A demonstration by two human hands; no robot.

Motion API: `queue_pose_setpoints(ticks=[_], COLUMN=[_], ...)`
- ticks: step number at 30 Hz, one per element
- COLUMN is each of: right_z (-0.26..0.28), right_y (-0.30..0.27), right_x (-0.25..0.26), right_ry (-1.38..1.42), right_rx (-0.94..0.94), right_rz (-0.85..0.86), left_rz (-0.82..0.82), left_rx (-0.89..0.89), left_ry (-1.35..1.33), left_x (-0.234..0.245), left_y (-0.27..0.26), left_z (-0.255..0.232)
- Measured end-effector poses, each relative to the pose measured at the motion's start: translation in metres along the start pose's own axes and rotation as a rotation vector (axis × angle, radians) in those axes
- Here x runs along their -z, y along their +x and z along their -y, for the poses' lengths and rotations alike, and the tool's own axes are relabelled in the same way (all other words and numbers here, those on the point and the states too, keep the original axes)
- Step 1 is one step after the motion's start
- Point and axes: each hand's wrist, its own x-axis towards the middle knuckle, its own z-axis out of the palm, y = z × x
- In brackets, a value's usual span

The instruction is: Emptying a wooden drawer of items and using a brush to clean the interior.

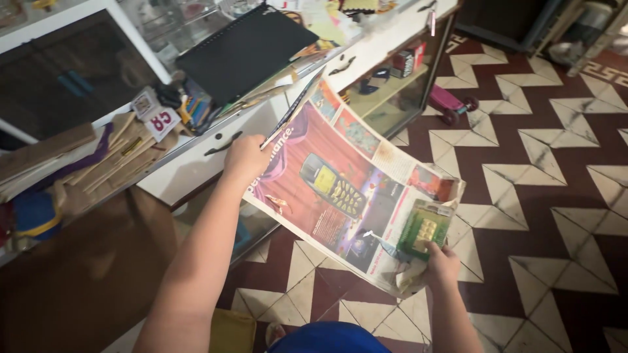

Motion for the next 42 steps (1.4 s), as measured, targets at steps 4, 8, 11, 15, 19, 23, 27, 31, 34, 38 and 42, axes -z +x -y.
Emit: queue_pose_setpoints(ticks=[4, 8, 11, 15, 19, 23, 27, 31, 34, 38, 42], right_z=[-0.05, -0.043, -0.044, -0.045, -0.053, -0.07, -0.071, -0.06, -0.06, -0.052, -0.046], right_y=[0.04, 0.028, 0.027, 0.025, 0.03, 0.046, 0.042, 0.032, 0.033, 0.023, 0.016], right_x=[0.005, 0.014, 0.018, 0.027, 0.038, 0.053, 0.062, 0.069, 0.074, 0.073, 0.076], right_ry=[-0.155, -0.26, -0.275, -0.277, -0.305, -0.405, -0.436, -0.397, -0.389, -0.37, -0.274], right_rx=[0.079, 0.051, 0.041, 0.04, 0.035, 0.028, 0.017, 0.01, 0.013, -0.001, 0.01], right_rz=[-0.197, -0.203, -0.2, -0.205, -0.255, -0.259, -0.275, -0.267, -0.289, -0.294, -0.291], left_rz=[0.124, 0.164, 0.164, 0.167, 0.213, 0.227, 0.24, 0.275, 0.265, 0.311, 0.273], left_rx=[0.091, 0.043, 0.019, 0.0, -0.015, -0.01, -0.007, -0.025, -0.044, -0.027, -0.061], left_ry=[-0.031, -0.058, -0.074, -0.066, -0.035, -0.021, -0.031, -0.004, -0.016, -0.007, 0.011], left_x=[-0.017, -0.006, -0.013, -0.028, -0.03, -0.024, -0.003, -0.003, -0.023, -0.027, -0.028], left_y=[0.004, -0.017, -0.016, -0.008, -0.007, -0.015, -0.038, -0.04, -0.028, -0.025, -0.029], left_z=[-0.007, -0.039, -0.046, -0.048, -0.058, -0.07, -0.093, -0.097, -0.088, -0.087, -0.081])
